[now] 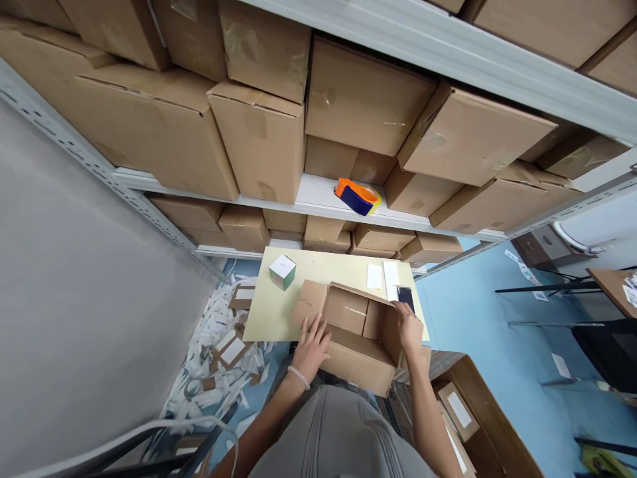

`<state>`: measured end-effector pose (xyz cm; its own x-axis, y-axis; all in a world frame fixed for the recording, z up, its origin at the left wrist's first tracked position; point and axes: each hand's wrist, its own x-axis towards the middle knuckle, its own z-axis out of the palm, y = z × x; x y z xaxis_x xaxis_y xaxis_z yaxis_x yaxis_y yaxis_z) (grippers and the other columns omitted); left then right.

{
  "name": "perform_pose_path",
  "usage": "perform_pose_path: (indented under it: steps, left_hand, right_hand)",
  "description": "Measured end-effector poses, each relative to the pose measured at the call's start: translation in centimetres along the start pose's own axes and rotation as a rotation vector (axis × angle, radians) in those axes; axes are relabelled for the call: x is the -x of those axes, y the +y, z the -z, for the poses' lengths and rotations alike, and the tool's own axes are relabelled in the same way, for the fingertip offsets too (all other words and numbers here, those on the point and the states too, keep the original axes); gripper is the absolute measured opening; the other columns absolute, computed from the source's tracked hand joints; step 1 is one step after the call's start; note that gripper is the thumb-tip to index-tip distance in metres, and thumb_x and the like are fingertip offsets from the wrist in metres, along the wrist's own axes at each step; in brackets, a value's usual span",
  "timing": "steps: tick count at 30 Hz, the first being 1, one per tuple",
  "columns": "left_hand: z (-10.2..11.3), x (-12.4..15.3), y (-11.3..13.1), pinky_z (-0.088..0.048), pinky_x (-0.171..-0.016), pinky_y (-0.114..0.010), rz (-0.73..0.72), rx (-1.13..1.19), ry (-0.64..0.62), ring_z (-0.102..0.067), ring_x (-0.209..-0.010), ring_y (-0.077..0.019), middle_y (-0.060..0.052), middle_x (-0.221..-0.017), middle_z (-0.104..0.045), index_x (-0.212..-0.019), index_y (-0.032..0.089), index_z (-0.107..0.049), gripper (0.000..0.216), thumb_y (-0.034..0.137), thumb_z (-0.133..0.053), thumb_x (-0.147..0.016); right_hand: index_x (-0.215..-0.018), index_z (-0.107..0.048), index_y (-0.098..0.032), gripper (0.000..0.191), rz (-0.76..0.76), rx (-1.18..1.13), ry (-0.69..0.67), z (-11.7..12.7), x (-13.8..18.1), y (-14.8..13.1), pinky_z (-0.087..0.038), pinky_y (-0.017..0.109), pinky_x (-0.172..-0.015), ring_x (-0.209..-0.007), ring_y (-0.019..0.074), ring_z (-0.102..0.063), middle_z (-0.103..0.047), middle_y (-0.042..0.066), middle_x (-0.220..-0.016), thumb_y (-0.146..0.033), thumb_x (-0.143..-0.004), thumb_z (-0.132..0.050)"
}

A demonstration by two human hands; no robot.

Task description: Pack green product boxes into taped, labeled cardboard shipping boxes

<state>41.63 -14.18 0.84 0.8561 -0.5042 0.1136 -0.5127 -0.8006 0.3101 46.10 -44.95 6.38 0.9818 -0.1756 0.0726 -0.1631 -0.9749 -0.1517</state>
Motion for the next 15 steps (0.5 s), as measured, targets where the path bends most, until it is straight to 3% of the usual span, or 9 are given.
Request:
perform_pose_path:
  steps: [4, 8, 12, 15]
  left_hand:
    - [2.5, 1.1, -0.2, -0.025, -0.118, -0.062, 0.005, -0.018, 0.047, -0.024, -0.148, -0.0312, -0.014, -0.153, -0.041, -0.13, 0.021, -0.057, 0.055, 0.033, -0.074, -0.079]
    - [5.0, 4.2, 0.2, -0.021, -0.121, -0.059, 0.161, -0.047, 0.155, -0.024, -0.149, -0.0274, -0.012, -0.154, -0.039, -0.134, 0.02, -0.053, 0.052, 0.03, -0.067, -0.085]
    - [6.1, 10.4, 1.9, -0.017, -0.122, -0.057, 0.413, -0.095, 0.27, -0.028, -0.147, -0.0249, -0.01, -0.151, -0.045, -0.131, 0.02, -0.056, 0.039, 0.027, -0.055, -0.092]
    - [6.2, 16.4, 4.6, -0.016, -0.123, -0.057, 0.612, -0.11, 0.327, -0.032, -0.146, -0.0238, -0.01, -0.148, -0.049, -0.128, 0.019, -0.059, 0.035, 0.027, -0.047, -0.096]
  right_hand:
    - [-0.124, -0.065, -0.024, 0.048, -0.014, -0.001, 0.056, 2.0, 2.3, -1.6, -0.035, 0.023, -0.057, -0.073, 0.0133, -0.062, -0.067, 0.005, -0.117, -0.005, -0.087, -0.041]
    - [-0.123, -0.067, -0.024, 0.038, 0.03, -0.038, 0.063, 2.6, 4.1, -4.4, -0.036, 0.024, -0.059, -0.074, 0.0158, -0.064, -0.07, 0.006, -0.112, -0.018, -0.094, -0.042]
    - [-0.121, -0.07, -0.023, 0.038, 0.108, -0.075, 0.006, 2.1, 6.4, -7.6, -0.041, 0.028, -0.065, -0.078, 0.0215, -0.066, -0.074, 0.009, -0.105, -0.033, -0.096, -0.044]
    - [-0.119, -0.072, -0.025, 0.038, 0.182, -0.115, -0.047, 1.7, 9.0, -10.1, -0.043, 0.03, -0.069, -0.079, 0.0241, -0.068, -0.076, 0.009, -0.096, -0.038, -0.094, -0.046]
